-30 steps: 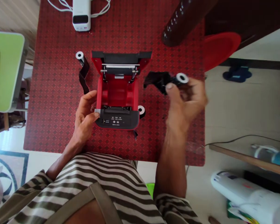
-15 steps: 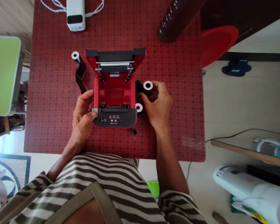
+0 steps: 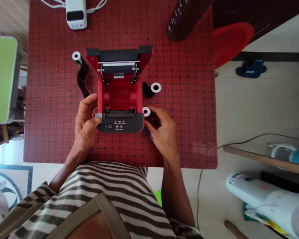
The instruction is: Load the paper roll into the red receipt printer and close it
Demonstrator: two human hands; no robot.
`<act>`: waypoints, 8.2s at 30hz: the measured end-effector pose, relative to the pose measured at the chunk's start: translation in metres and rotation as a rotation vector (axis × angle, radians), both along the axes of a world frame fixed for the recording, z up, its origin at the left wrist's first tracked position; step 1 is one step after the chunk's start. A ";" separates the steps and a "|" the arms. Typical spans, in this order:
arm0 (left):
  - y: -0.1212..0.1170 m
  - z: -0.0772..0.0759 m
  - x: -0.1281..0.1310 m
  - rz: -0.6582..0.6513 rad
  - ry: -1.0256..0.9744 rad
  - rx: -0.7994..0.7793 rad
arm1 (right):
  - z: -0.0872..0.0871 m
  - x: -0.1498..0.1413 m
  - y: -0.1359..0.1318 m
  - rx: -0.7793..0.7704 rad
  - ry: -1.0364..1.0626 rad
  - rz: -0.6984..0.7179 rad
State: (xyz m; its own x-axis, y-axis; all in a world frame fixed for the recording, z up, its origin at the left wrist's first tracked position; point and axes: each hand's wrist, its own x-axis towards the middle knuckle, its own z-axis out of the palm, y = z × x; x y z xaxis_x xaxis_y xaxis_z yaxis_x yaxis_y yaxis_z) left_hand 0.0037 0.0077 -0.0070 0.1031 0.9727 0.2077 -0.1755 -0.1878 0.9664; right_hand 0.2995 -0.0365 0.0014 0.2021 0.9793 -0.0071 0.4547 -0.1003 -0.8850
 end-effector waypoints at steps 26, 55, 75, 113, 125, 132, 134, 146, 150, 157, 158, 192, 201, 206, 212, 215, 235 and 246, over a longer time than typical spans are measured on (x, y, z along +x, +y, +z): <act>-0.011 0.020 0.003 -0.020 0.042 -0.164 | 0.099 -0.044 0.073 0.234 -0.574 0.532; -0.008 0.016 0.000 -0.027 0.040 -0.122 | 0.124 -0.023 0.075 0.193 -0.304 0.787; 0.100 0.070 -0.002 0.075 0.321 0.259 | 0.103 -0.027 0.024 0.474 -0.439 0.455; 0.026 0.044 -0.027 -0.001 0.701 0.729 | 0.077 -0.027 -0.003 0.561 -0.621 0.255; -0.023 0.036 0.003 0.182 0.297 -0.041 | 0.037 -0.039 -0.031 0.426 -0.306 -0.087; -0.020 0.036 0.002 0.090 0.158 -0.220 | 0.028 -0.041 -0.037 0.415 -0.301 -0.053; -0.017 0.030 -0.001 0.072 0.199 -0.167 | 0.024 -0.041 -0.035 0.454 -0.324 -0.040; -0.010 0.020 0.000 -0.004 0.318 -0.063 | 0.014 -0.040 -0.036 0.460 -0.289 0.072; -0.008 0.020 0.000 -0.014 0.276 -0.064 | 0.013 -0.042 -0.037 0.448 -0.294 0.061; -0.008 0.014 0.003 0.001 0.214 -0.078 | 0.010 -0.045 -0.036 0.422 -0.309 0.036; -0.008 0.014 0.003 -0.004 0.221 -0.072 | 0.011 -0.045 -0.035 0.435 -0.311 0.037; -0.012 0.010 0.001 0.011 0.297 -0.012 | 0.092 -0.044 0.116 0.257 -0.809 0.722; -0.011 0.003 -0.004 0.011 0.325 0.001 | 0.127 -0.021 0.055 0.496 -0.600 0.402; -0.008 -0.005 -0.003 0.035 0.247 0.021 | 0.093 0.017 0.025 0.381 -0.106 0.035; -0.004 -0.008 -0.002 0.050 0.185 0.027 | 0.015 0.023 0.021 0.239 0.166 -0.085; -0.002 -0.006 -0.003 0.054 0.188 0.039 | -0.001 0.012 0.025 0.139 0.108 -0.003; -0.003 0.001 0.001 0.065 0.136 0.029 | -0.006 0.040 0.060 0.162 0.055 -0.153; -0.003 -0.005 -0.002 0.061 0.179 0.033 | 0.007 0.021 0.088 0.206 0.046 -0.158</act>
